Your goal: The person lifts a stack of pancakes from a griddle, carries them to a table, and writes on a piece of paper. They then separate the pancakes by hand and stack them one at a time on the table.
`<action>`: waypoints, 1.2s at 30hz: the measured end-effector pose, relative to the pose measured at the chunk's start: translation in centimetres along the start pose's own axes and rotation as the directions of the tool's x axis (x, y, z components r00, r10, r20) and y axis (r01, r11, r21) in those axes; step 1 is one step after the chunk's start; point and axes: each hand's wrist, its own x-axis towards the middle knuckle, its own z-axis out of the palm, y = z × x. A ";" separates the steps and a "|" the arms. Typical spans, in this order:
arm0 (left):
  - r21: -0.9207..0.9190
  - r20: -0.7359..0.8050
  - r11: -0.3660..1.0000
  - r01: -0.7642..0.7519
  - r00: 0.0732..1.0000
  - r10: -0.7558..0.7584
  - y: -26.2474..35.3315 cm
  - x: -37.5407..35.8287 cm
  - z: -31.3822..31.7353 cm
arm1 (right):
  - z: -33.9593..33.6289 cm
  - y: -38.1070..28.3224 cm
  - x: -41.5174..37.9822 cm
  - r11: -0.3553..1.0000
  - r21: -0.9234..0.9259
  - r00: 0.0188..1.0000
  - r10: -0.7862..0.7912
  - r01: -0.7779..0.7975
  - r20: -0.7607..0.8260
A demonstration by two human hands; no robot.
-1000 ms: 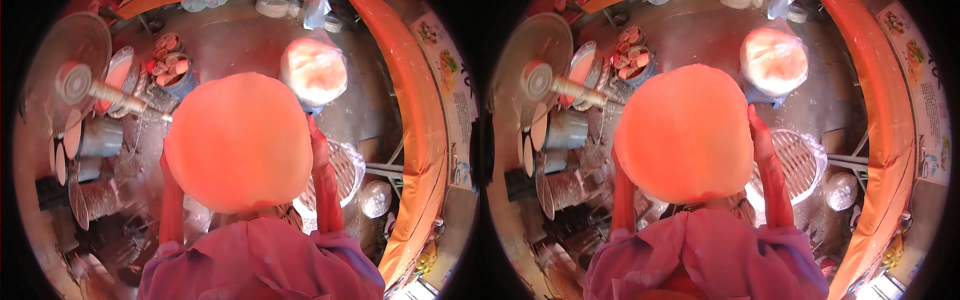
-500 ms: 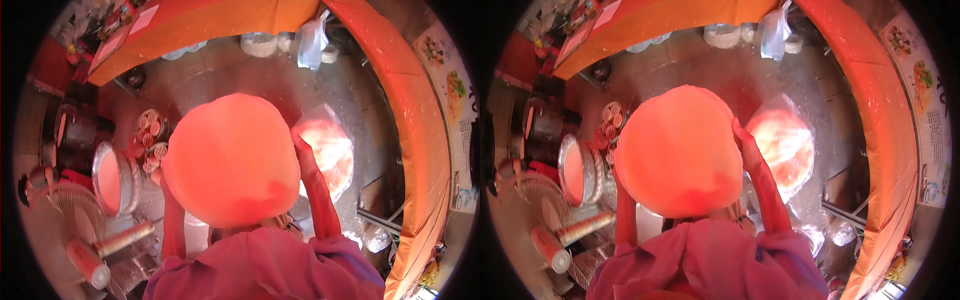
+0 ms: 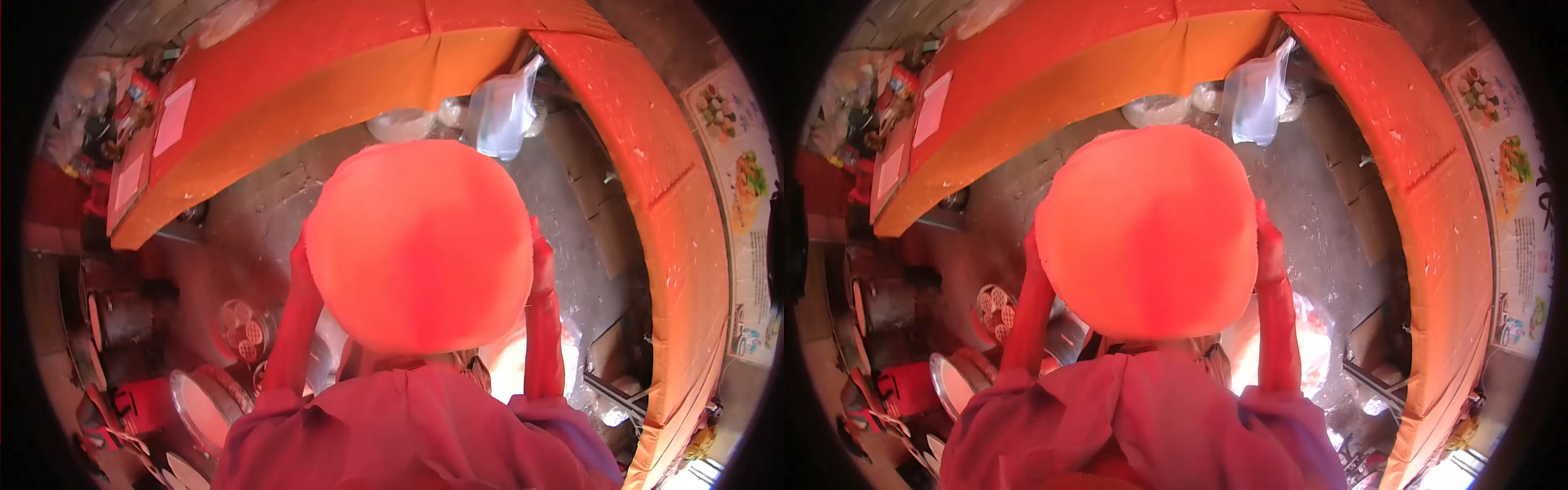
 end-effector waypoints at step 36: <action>-0.158 -0.072 0.819 0.552 0.821 -0.567 -8.6 59.9 14.7 | 0.5 -23.8 70.2 0.190 -0.939 0.752 -0.652 0.287 0.098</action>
